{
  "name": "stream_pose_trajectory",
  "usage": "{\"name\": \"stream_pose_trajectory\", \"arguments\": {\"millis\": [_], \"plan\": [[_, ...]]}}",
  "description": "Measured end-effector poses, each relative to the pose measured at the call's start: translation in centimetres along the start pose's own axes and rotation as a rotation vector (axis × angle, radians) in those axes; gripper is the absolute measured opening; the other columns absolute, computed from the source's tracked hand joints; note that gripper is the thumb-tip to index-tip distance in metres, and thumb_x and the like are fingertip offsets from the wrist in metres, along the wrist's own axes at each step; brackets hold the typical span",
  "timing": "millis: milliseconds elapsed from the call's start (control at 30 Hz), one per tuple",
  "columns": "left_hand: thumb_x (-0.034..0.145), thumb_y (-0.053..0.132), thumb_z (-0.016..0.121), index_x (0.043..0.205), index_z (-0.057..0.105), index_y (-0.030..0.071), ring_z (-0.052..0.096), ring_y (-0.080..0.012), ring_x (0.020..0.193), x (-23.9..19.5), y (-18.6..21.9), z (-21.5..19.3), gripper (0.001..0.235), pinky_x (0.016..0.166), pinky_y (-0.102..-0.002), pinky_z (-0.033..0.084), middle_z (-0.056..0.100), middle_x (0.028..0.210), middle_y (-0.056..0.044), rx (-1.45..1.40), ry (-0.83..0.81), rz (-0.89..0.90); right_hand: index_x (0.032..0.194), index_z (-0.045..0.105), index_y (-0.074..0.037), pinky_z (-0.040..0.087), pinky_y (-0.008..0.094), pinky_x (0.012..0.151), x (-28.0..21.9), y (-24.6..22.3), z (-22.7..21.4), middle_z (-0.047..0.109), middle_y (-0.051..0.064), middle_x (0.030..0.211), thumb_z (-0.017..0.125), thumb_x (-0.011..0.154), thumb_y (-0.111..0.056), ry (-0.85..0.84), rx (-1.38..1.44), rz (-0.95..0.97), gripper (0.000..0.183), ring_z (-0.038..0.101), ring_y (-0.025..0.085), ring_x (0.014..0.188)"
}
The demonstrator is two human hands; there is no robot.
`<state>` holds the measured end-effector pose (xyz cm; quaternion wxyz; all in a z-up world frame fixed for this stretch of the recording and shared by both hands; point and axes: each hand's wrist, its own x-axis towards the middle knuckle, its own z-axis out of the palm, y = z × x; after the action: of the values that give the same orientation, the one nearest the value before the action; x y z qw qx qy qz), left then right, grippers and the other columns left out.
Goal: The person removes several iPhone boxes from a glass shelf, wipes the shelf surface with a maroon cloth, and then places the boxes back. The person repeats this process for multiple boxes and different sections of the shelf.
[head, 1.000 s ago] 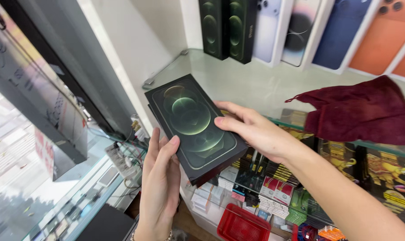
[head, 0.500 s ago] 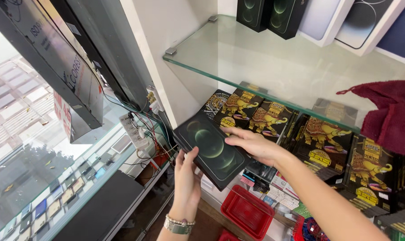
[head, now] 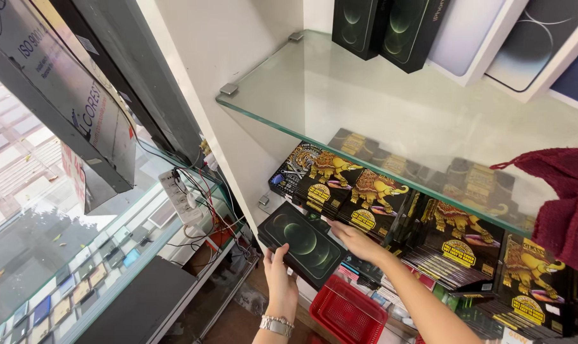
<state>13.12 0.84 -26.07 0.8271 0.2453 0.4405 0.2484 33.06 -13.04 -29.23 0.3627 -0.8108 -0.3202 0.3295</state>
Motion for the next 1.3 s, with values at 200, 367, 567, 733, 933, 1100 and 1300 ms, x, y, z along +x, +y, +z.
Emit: {"name": "stream_pose_trajectory", "arguments": {"millis": [200, 367, 567, 733, 933, 1100, 1300], "plan": [[0.079, 0.017, 0.073, 0.146, 0.039, 0.019, 0.052, -0.0169, 0.125, -0.4, -0.5, 0.7, 0.075, 0.100, -0.048, 0.040, 0.056, 0.135, -0.001, -0.044, 0.076, 0.013, 0.156, 0.044, -0.021, 0.031, 0.034, 0.118, -3.4, -2.3, -1.8, 0.042, 0.000, 0.161, 0.040, 0.100, -0.056, -0.162, 0.036, 0.171, 0.066, 0.039, 0.016, 0.147], [0.082, 0.021, 0.071, 0.154, 0.036, 0.018, 0.057, -0.0182, 0.123, -5.5, 0.2, 1.8, 0.080, 0.101, -0.045, 0.040, 0.061, 0.132, -0.002, 0.007, -0.004, -0.024, 0.155, 0.040, -0.014, 0.031, 0.031, 0.118, -7.6, -5.7, -3.1, 0.048, 0.003, 0.160, 0.052, 0.097, -0.050, -0.189, 0.265, 0.107, 0.069, 0.043, 0.015, 0.147], [0.082, 0.040, 0.073, 0.164, 0.024, 0.017, 0.061, -0.0185, 0.110, -6.8, 4.9, 7.0, 0.098, 0.093, -0.041, 0.049, 0.064, 0.136, -0.007, 0.428, -0.559, -0.042, 0.157, 0.038, -0.020, 0.041, 0.036, 0.110, -15.0, -8.8, -3.9, 0.052, 0.005, 0.152, 0.060, 0.092, -0.036, 0.209, 0.859, 0.085, 0.071, 0.051, 0.020, 0.138], [0.080, 0.043, 0.078, 0.163, 0.010, 0.019, 0.062, -0.0209, 0.117, -5.6, 4.7, 9.7, 0.110, 0.091, -0.042, 0.054, 0.062, 0.132, -0.015, 0.865, -0.715, -0.113, 0.156, 0.038, -0.020, 0.044, 0.039, 0.106, -15.9, -8.9, -1.9, 0.056, 0.006, 0.147, 0.060, 0.093, -0.032, 0.589, 1.160, 0.051, 0.068, 0.053, 0.019, 0.133], [0.075, 0.032, 0.081, 0.160, 0.020, 0.014, 0.061, -0.0226, 0.117, -1.9, 2.1, 10.1, 0.106, 0.081, -0.039, 0.053, 0.064, 0.134, -0.017, 0.824, -0.667, -0.068, 0.164, 0.017, -0.028, 0.053, 0.040, 0.093, -15.1, -7.4, -2.8, 0.059, 0.011, 0.141, 0.053, 0.094, -0.051, 0.504, 0.793, 0.308, 0.081, 0.061, 0.024, 0.112], [0.072, 0.024, 0.086, 0.151, 0.030, 0.007, 0.061, -0.0263, 0.118, -0.4, -0.5, 10.4, 0.097, 0.083, -0.041, 0.054, 0.057, 0.138, -0.016, 0.624, -0.566, -0.032, 0.163, 0.000, -0.027, 0.065, 0.036, 0.076, -15.4, -7.4, -6.0, 0.063, 0.019, 0.127, 0.052, 0.093, -0.053, 0.331, 0.349, 0.361, 0.091, 0.078, 0.025, 0.084], [0.079, 0.027, 0.089, 0.141, 0.043, 0.005, 0.055, -0.0225, 0.112, -2.9, -2.8, 11.0, 0.080, 0.093, -0.033, 0.050, 0.055, 0.131, -0.016, 0.666, -0.414, 0.403, 0.164, 0.024, -0.014, 0.060, 0.037, 0.074, -16.6, -9.9, -7.4, 0.078, 0.030, 0.091, 0.053, 0.099, -0.049, 0.365, -0.065, 0.441, 0.080, 0.079, 0.027, 0.079]]}}
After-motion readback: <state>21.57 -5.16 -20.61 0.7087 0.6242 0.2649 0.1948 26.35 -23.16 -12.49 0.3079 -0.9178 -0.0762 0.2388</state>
